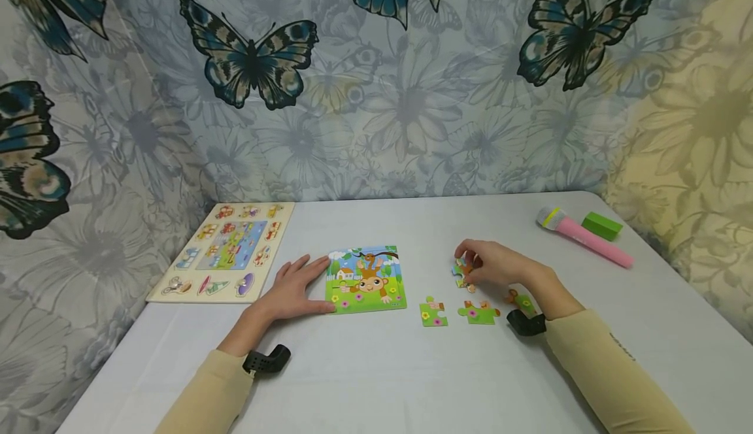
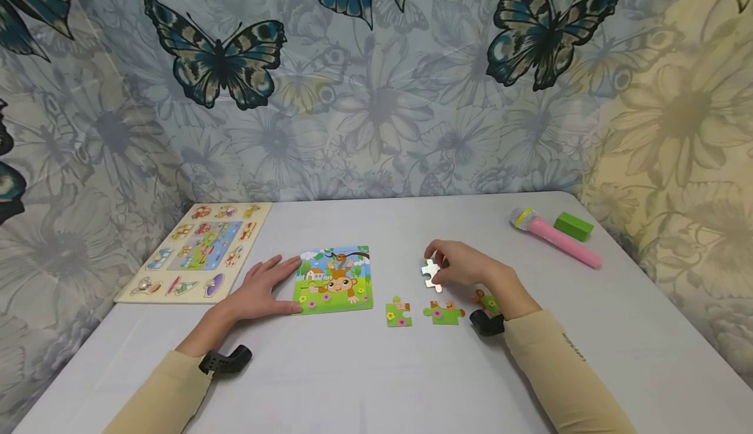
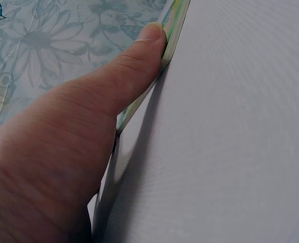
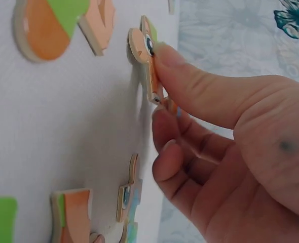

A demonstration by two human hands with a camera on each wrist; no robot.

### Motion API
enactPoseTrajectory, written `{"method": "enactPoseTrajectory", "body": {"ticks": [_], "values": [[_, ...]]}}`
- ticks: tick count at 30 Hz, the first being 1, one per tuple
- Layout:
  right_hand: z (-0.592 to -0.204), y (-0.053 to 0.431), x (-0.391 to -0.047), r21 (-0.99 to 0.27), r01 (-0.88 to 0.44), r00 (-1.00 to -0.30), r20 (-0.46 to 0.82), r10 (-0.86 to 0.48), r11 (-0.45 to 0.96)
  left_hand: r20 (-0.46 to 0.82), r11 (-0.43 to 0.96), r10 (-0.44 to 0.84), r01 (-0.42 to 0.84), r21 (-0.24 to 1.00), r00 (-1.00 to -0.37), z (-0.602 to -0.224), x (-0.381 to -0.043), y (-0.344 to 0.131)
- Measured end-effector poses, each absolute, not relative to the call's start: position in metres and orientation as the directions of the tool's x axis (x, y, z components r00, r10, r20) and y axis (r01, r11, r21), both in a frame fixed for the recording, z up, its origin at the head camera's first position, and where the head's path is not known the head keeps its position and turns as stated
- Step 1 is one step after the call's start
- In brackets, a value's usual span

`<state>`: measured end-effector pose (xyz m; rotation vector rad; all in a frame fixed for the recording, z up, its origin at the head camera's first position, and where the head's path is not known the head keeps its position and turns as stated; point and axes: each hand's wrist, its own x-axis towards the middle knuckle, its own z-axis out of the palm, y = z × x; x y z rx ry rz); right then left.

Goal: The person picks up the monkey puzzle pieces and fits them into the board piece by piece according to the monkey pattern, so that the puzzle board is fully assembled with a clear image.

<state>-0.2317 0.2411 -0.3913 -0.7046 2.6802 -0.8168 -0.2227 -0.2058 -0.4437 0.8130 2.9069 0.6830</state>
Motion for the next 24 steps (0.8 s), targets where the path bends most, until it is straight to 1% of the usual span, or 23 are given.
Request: {"method": "enactPoseTrajectory", "body": {"ticks": [6, 14, 19, 24], "values": [[-0.388, 0.245, -0.233, -0.612, -0.397, -0.843, -0.051, -0.535, 0.684, 0.078, 0.764, 0.505, 0.487, 0.424, -0.859, -0.443, -0.224, -0.206], [-0.382, 0.242, -0.235, -0.676, -0.391, -0.829, -0.036, -0.558, 0.624, 0.073, 0.762, 0.508, 0.487, 0.427, -0.858, -0.445, -0.224, -0.205], [-0.382, 0.221, -0.241, -0.719, -0.391, -0.818, -0.017, -0.576, 0.575, 0.075, 0.766, 0.503, 0.485, 0.421, -0.861, -0.446, -0.223, -0.206], [-0.382, 0.187, -0.250, -0.713, -0.410, -0.801, -0.017, -0.599, 0.569, 0.081, 0.767, 0.503, 0.487, 0.418, -0.861, -0.446, -0.224, -0.206]]}}
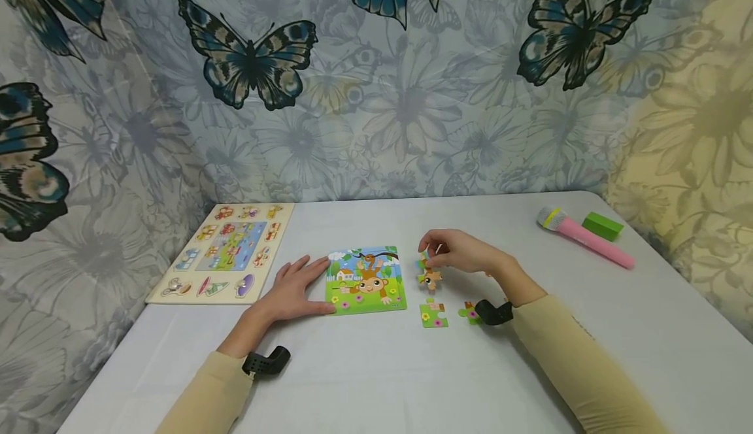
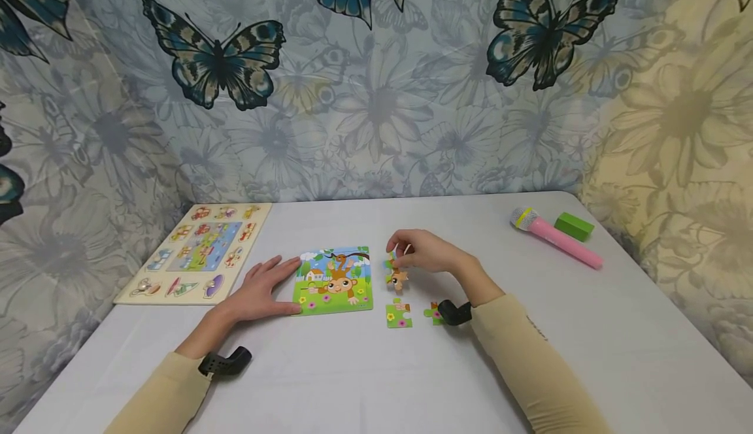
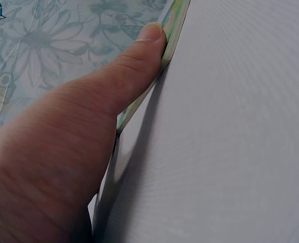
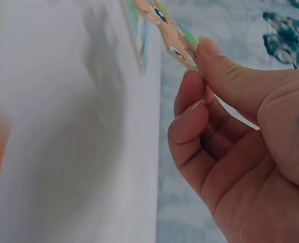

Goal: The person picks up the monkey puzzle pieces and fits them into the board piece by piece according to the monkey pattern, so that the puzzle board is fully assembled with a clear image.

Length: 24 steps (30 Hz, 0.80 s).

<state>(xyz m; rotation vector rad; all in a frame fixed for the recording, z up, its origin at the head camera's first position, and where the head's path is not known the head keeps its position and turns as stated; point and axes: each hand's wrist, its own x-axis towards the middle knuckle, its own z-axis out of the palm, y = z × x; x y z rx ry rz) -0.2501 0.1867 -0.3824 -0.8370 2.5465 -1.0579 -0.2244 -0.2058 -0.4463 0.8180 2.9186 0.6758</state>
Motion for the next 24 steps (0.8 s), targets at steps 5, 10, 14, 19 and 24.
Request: {"method": "enactPoseTrajectory", "body": {"ticks": [5, 10, 14, 19, 24], "values": [[-0.382, 0.151, -0.257, -0.720, -0.443, -0.764, -0.008, -0.645, 0.534, 0.072, 0.760, 0.509, 0.487, 0.431, -0.858, -0.446, -0.224, -0.205], [-0.383, 0.123, -0.262, -0.739, -0.433, -0.753, -0.019, -0.658, 0.517, 0.069, 0.757, 0.510, 0.485, 0.438, -0.858, -0.446, -0.223, -0.203], [-0.388, 0.106, -0.267, -0.742, -0.429, -0.744, -0.034, -0.667, 0.515, 0.063, 0.759, 0.504, 0.476, 0.444, -0.862, -0.445, -0.222, -0.203], [-0.393, 0.090, -0.275, -0.733, -0.423, -0.747, -0.051, -0.663, 0.533, 0.062, 0.766, 0.496, 0.470, 0.439, -0.866, -0.445, -0.222, -0.204], [-0.395, 0.077, -0.279, -0.713, -0.401, -0.768, -0.080, -0.635, 0.575, 0.063, 0.768, 0.492, 0.467, 0.438, -0.868, -0.443, -0.223, -0.205]]}}
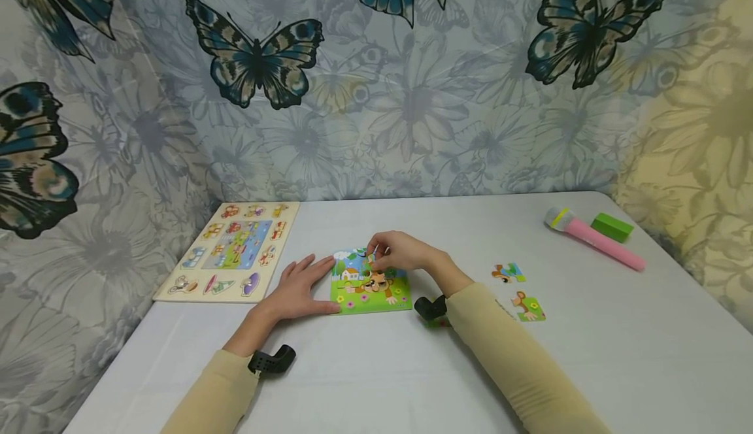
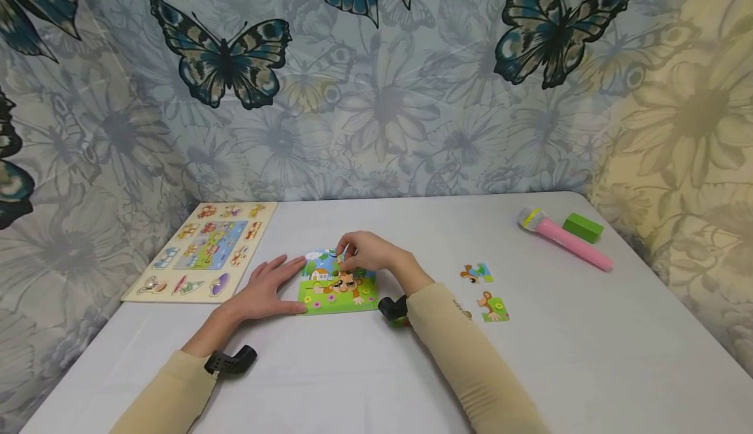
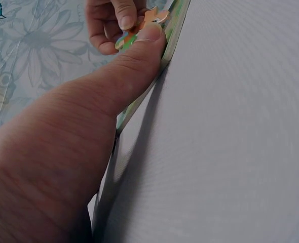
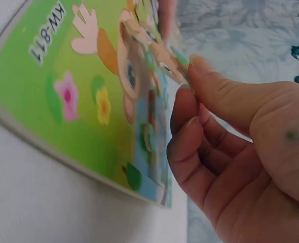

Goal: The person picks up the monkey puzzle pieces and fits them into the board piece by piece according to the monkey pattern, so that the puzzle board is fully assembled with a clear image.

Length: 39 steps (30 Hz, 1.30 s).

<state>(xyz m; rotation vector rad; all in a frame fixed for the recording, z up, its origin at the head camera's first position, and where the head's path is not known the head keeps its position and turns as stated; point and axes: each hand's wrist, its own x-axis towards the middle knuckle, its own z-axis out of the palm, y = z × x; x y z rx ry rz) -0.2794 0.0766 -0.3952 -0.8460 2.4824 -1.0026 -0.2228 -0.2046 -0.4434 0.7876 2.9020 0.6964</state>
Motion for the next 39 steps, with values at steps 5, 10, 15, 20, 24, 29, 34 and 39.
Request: {"method": "enactPoseTrajectory", "body": {"ticks": [5, 10, 15, 20, 24, 29, 34, 39], "values": [[-0.397, 0.070, -0.280, -0.675, -0.385, -0.788, -0.114, -0.604, 0.630, 0.064, 0.767, 0.497, 0.472, 0.434, -0.865, -0.445, -0.224, -0.204], [-0.398, 0.065, -0.279, -0.626, -0.398, -0.802, -0.117, -0.586, 0.670, 0.064, 0.765, 0.501, 0.476, 0.434, -0.863, -0.444, -0.224, -0.204], [-0.399, 0.063, -0.276, -0.597, -0.427, -0.799, -0.103, -0.593, 0.679, 0.064, 0.763, 0.502, 0.477, 0.437, -0.862, -0.443, -0.223, -0.204], [-0.396, 0.064, -0.270, -0.578, -0.469, -0.782, -0.080, -0.618, 0.668, 0.061, 0.762, 0.508, 0.482, 0.433, -0.859, -0.443, -0.223, -0.205], [-0.393, 0.060, -0.263, -0.560, -0.525, -0.741, -0.071, -0.668, 0.641, 0.074, 0.756, 0.511, 0.488, 0.436, -0.857, -0.441, -0.223, -0.206], [-0.396, 0.050, -0.255, -0.510, -0.605, -0.672, -0.085, -0.735, 0.612, 0.074, 0.753, 0.515, 0.492, 0.438, -0.854, -0.442, -0.223, -0.207], [-0.399, 0.045, -0.252, -0.463, -0.634, -0.657, -0.099, -0.747, 0.619, 0.063, 0.755, 0.515, 0.487, 0.439, -0.855, -0.444, -0.223, -0.207], [-0.397, 0.045, -0.255, -0.456, -0.638, -0.651, -0.111, -0.751, 0.620, 0.074, 0.758, 0.509, 0.487, 0.435, -0.858, -0.444, -0.223, -0.206]]}}
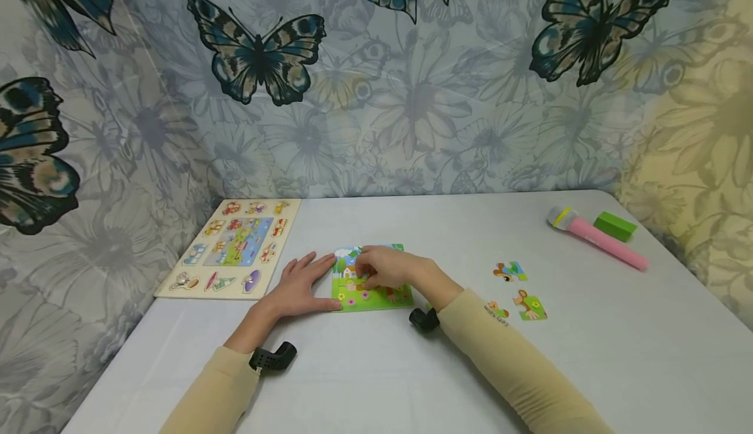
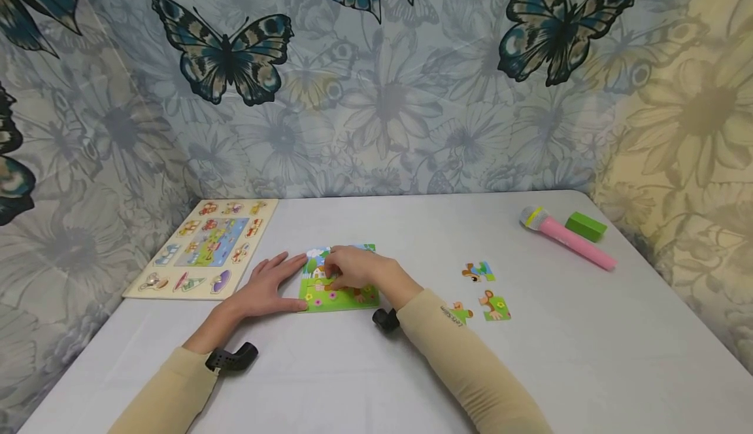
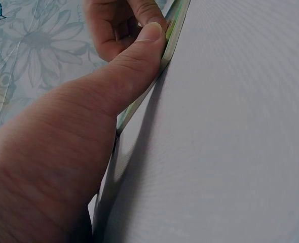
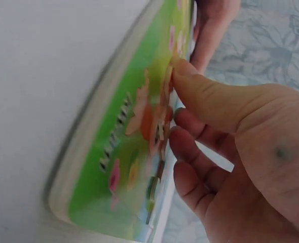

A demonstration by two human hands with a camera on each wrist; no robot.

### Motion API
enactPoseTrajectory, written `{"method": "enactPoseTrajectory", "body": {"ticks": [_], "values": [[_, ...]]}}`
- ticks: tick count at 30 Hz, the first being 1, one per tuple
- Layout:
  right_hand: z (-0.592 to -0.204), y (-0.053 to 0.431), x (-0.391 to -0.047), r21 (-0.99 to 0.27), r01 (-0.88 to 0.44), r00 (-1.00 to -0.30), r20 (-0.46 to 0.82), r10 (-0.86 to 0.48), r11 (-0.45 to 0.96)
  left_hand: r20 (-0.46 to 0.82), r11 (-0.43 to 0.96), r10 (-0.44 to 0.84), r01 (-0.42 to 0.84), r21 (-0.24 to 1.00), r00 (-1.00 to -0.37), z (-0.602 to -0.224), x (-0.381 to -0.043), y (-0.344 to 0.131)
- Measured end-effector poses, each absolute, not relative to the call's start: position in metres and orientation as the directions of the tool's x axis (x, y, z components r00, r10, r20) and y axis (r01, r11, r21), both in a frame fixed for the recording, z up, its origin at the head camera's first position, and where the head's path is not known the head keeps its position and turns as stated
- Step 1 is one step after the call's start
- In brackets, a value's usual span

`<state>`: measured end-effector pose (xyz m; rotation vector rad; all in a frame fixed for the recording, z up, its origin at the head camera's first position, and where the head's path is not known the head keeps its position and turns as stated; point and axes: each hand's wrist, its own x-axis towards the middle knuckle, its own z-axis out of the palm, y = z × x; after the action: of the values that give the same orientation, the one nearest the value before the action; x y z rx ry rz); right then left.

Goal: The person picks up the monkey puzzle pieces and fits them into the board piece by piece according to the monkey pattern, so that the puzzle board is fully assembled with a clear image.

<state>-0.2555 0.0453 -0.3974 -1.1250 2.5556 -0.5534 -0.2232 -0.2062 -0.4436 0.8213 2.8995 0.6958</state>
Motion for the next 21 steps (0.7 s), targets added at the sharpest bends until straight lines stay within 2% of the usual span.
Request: {"method": "enactPoseTrajectory", "body": {"ticks": [12, 21], "values": [[-0.397, 0.049, -0.258, -0.495, -0.614, -0.655, -0.114, -0.747, 0.615, 0.064, 0.759, 0.506, 0.479, 0.440, -0.860, -0.443, -0.224, -0.207], [-0.393, 0.071, -0.260, -0.585, -0.567, -0.671, -0.080, -0.737, 0.580, 0.055, 0.765, 0.503, 0.473, 0.437, -0.863, -0.445, -0.224, -0.207]]}}
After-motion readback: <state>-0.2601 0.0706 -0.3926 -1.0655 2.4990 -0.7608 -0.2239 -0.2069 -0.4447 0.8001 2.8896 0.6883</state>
